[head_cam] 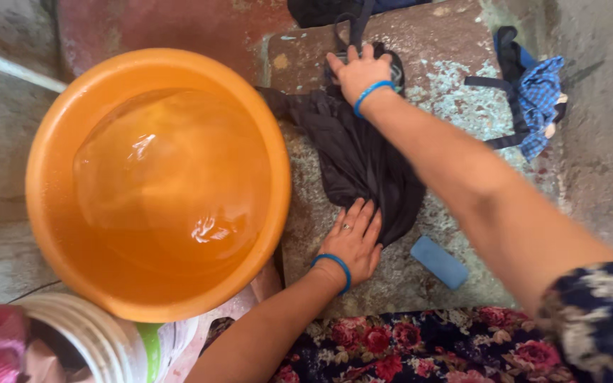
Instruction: The person washes a dark garment by hand on a stone slab, applying a blue bar of soap and scrubbing the fabric with a brush before rinsing it in an orange bucket of water.
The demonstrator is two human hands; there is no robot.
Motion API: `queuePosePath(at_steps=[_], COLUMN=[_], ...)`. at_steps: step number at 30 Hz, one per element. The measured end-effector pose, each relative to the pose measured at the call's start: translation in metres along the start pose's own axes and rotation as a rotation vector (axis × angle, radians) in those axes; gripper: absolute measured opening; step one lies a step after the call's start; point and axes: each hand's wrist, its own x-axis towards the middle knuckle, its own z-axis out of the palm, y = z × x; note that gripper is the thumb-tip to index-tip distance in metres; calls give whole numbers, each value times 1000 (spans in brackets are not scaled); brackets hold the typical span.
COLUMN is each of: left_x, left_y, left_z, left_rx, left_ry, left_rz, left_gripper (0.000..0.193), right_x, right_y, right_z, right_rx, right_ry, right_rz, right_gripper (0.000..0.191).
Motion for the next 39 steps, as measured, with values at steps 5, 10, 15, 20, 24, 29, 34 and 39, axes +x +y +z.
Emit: queuePosePath(at_steps=[5,10,15,20,24,29,34,39], left_x=[2,3,4,4,2,4,10,10], left_y=[2,-4,-10,-11,-14,-13,-11,-10], left_z=[0,5,12,19,24,30,37,38], left_rx=[-57,1,-156,-170,-96,-62,-64,2], left_ry=[-154,29,158,255,288,283,-49,230], left_rz=[-67,-35,-95,-82,-43,-3,-108,-22], left_gripper=[66,69,55,43,43,47,44,52], right_x=[-127,-89,-57,-193,-155,-63,-154,-85], right_y=[-61,-21,38,-10,6,26,-47,-26], right_z=[-37,-9,4,-25,-16,-16,-24,9], right_rx=[87,-3,-26,111,77,61,90,88], right_ry=[202,107,135,217,144,63,102,-86], right_rz=[-388,-204,9,-301,-224,121,-447,-100], right_gripper=[54,58,58,71,58,48,49,49])
